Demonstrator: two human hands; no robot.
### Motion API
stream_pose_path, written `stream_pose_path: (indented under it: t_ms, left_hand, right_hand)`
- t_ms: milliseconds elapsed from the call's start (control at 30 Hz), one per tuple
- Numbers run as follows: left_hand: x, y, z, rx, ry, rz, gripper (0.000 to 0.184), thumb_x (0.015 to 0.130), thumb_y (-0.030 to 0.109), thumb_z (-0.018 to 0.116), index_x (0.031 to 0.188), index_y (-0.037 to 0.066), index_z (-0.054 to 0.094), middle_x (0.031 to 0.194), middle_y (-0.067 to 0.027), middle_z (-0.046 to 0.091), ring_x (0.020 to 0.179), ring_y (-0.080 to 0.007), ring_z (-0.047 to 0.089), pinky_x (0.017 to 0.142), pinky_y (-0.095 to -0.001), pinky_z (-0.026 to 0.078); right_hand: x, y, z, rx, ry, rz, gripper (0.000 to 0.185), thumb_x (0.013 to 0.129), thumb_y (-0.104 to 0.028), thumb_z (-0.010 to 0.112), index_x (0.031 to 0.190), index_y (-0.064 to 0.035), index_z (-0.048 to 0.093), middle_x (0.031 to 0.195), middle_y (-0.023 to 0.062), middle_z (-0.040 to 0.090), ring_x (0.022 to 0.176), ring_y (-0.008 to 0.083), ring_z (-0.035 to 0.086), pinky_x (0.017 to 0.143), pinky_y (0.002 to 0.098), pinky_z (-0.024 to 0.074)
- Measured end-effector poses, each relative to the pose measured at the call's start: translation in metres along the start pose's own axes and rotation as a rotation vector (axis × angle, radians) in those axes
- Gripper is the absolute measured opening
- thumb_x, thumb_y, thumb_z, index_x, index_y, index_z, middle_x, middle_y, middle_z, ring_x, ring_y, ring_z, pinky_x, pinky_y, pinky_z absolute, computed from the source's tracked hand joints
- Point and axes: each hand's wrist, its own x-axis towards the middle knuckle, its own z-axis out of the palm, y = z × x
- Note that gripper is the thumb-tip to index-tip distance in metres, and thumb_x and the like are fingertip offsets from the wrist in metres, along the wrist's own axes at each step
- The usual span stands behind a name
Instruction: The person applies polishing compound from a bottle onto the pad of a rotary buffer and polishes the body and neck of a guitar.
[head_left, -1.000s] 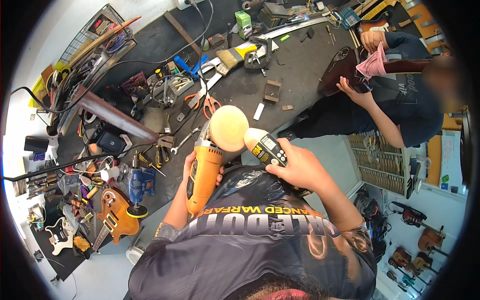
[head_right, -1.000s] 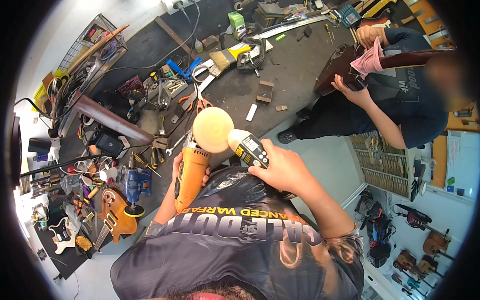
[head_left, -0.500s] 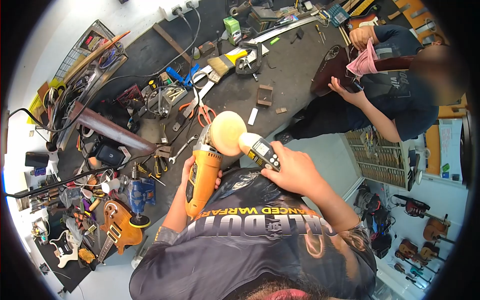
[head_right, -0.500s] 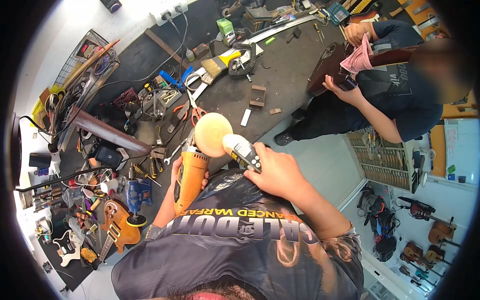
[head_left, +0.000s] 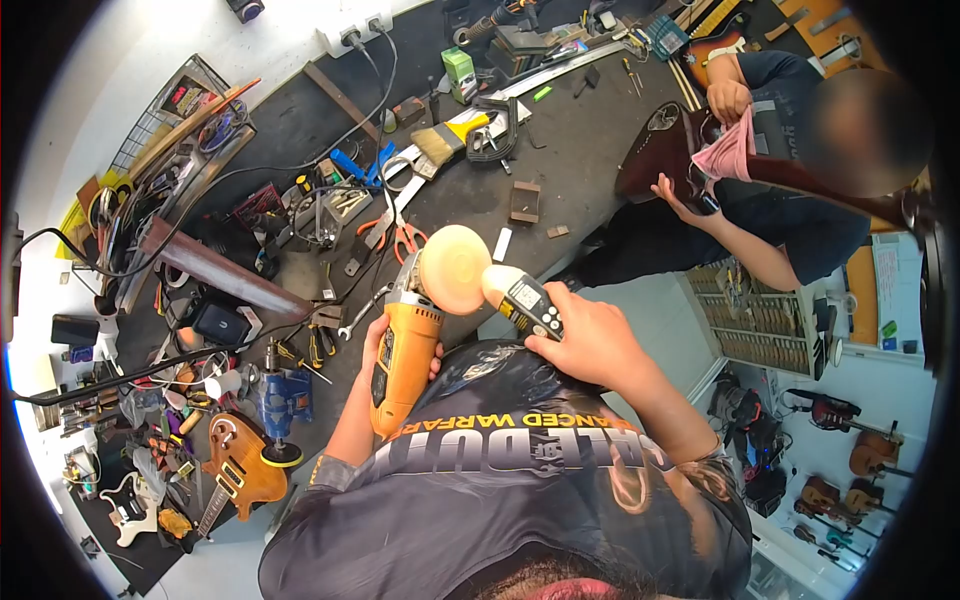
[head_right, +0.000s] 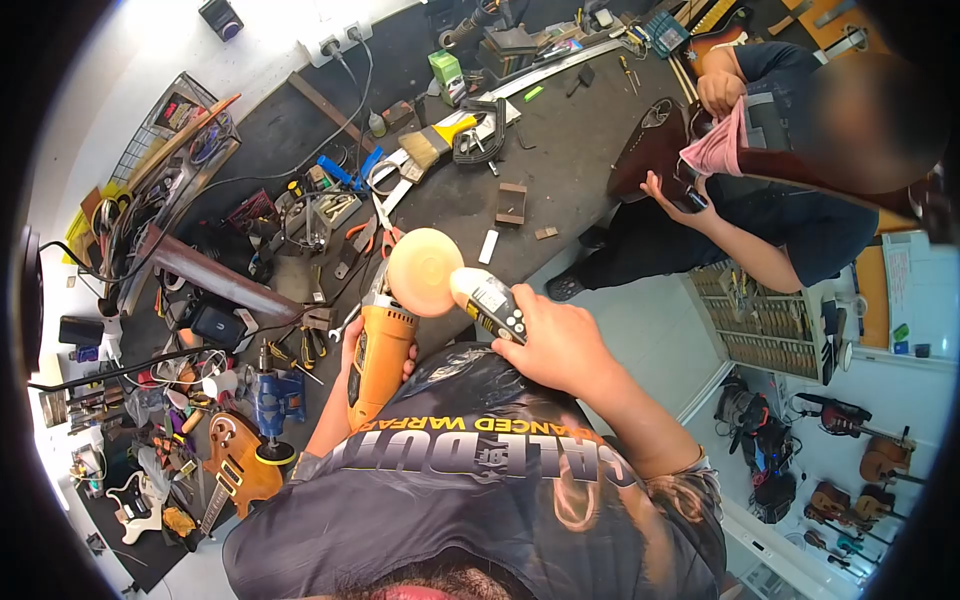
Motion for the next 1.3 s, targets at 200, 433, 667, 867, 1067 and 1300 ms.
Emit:
stream_pose_path:
  t_ms: [200, 433, 667, 867, 1067, 1300]
  left_hand:
    - [0.001, 0.001, 0.001, -0.017, 0.000, -0.011, 0.102, 0.095, 0.081, 0.058, 0.145, -0.008, 0.059, 0.120, -0.0297, 0.072, 0.096, -0.0415, 0.078, 0.084, -0.0512, 0.068]
    - [0.004, 0.003, -0.001, -0.045, -0.028, -0.005, 0.101, 0.097, 0.081, 0.057, 0.148, -0.006, 0.058, 0.121, -0.0303, 0.071, 0.096, -0.0422, 0.078, 0.083, -0.0511, 0.069]
    - [0.003, 0.004, -0.002, 0.006, -0.018, 0.008, 0.099, 0.099, 0.080, 0.055, 0.148, -0.006, 0.058, 0.121, -0.0301, 0.072, 0.096, -0.0416, 0.078, 0.082, -0.0501, 0.069]
    - [0.002, 0.006, -0.001, 0.008, 0.003, -0.014, 0.099, 0.098, 0.079, 0.056, 0.148, -0.006, 0.058, 0.120, -0.0298, 0.072, 0.096, -0.0413, 0.079, 0.083, -0.0507, 0.069]
    - [0.003, 0.006, 0.005, 0.030, 0.034, -0.021, 0.099, 0.097, 0.079, 0.058, 0.146, -0.008, 0.058, 0.118, -0.0295, 0.073, 0.095, -0.0412, 0.079, 0.083, -0.0500, 0.069]
    - [0.005, 0.008, 0.007, 0.078, 0.050, -0.062, 0.099, 0.096, 0.078, 0.059, 0.146, -0.007, 0.059, 0.118, -0.0300, 0.073, 0.095, -0.0410, 0.079, 0.084, -0.0494, 0.069]
  right_hand:
    - [-0.002, 0.002, 0.016, -0.045, 0.013, 0.010, 0.063, 0.093, -0.044, 0.082, 0.134, -0.0040, 0.055, 0.114, 0.0237, 0.079, 0.102, 0.0458, 0.077, 0.089, 0.0571, 0.0581]
    - [-0.005, 0.005, 0.017, -0.044, -0.033, -0.001, 0.062, 0.093, -0.044, 0.082, 0.133, -0.0054, 0.056, 0.116, 0.0233, 0.079, 0.102, 0.0454, 0.077, 0.089, 0.0571, 0.0576]
    - [-0.002, 0.005, 0.007, -0.022, -0.048, 0.029, 0.060, 0.094, -0.043, 0.081, 0.131, -0.0044, 0.056, 0.114, 0.0225, 0.079, 0.104, 0.0444, 0.077, 0.091, 0.0563, 0.0578]
    - [-0.001, 0.004, 0.010, -0.020, -0.039, 0.021, 0.060, 0.093, -0.044, 0.082, 0.130, -0.0041, 0.057, 0.112, 0.0219, 0.079, 0.106, 0.0438, 0.077, 0.092, 0.0559, 0.0580]
    - [0.006, 0.007, 0.001, 0.027, -0.009, 0.026, 0.061, 0.092, -0.044, 0.082, 0.133, -0.0054, 0.057, 0.113, 0.0226, 0.079, 0.104, 0.0446, 0.076, 0.091, 0.0561, 0.0570]
    - [0.013, -0.001, 0.002, 0.003, 0.002, 0.029, 0.060, 0.095, -0.042, 0.080, 0.132, -0.0031, 0.054, 0.115, 0.0228, 0.078, 0.108, 0.0427, 0.077, 0.094, 0.0545, 0.0581]
